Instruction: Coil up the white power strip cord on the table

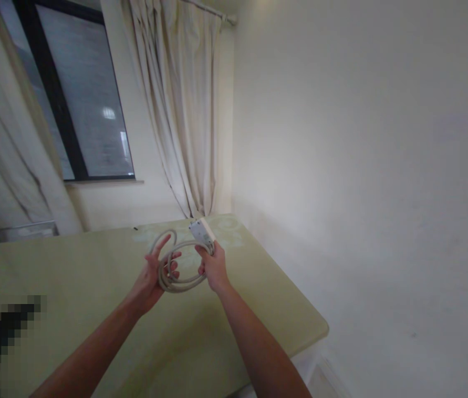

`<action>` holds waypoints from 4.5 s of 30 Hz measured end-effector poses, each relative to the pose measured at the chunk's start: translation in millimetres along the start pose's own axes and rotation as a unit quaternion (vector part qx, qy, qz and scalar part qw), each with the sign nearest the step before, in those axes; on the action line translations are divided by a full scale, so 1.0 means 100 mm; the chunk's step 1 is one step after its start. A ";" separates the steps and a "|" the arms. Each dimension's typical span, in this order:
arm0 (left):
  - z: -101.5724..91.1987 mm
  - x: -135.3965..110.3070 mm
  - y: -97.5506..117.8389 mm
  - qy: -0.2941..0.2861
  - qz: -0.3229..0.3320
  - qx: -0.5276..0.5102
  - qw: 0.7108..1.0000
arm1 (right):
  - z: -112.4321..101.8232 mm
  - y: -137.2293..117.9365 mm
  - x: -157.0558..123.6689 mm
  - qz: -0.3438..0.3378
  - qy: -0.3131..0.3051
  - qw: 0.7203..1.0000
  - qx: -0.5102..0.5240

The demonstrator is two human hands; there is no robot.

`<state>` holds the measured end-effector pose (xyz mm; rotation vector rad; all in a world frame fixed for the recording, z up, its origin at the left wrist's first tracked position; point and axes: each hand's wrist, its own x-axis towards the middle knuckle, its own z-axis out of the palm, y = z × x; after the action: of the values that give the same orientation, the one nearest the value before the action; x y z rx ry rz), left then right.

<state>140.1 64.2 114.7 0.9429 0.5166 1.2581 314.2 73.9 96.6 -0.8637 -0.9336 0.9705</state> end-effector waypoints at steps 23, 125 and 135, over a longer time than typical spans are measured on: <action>-0.26 0.00 -0.12 -0.214 -0.250 -0.011 0.944 | 0.13 -0.22 -0.10 0.087 -0.060 0.994 0.005; 0.00 1.37 -1.43 0.083 -0.008 0.709 0.700 | -1.58 0.30 1.38 0.161 0.020 0.721 -0.674; -0.11 1.06 -1.33 0.035 0.030 0.729 0.683 | -1.55 0.22 1.39 0.135 0.030 0.731 -0.668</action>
<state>234.7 165.2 15.9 2.2272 1.6735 0.7239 487.9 183.0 56.9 -2.2818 -1.4597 0.3366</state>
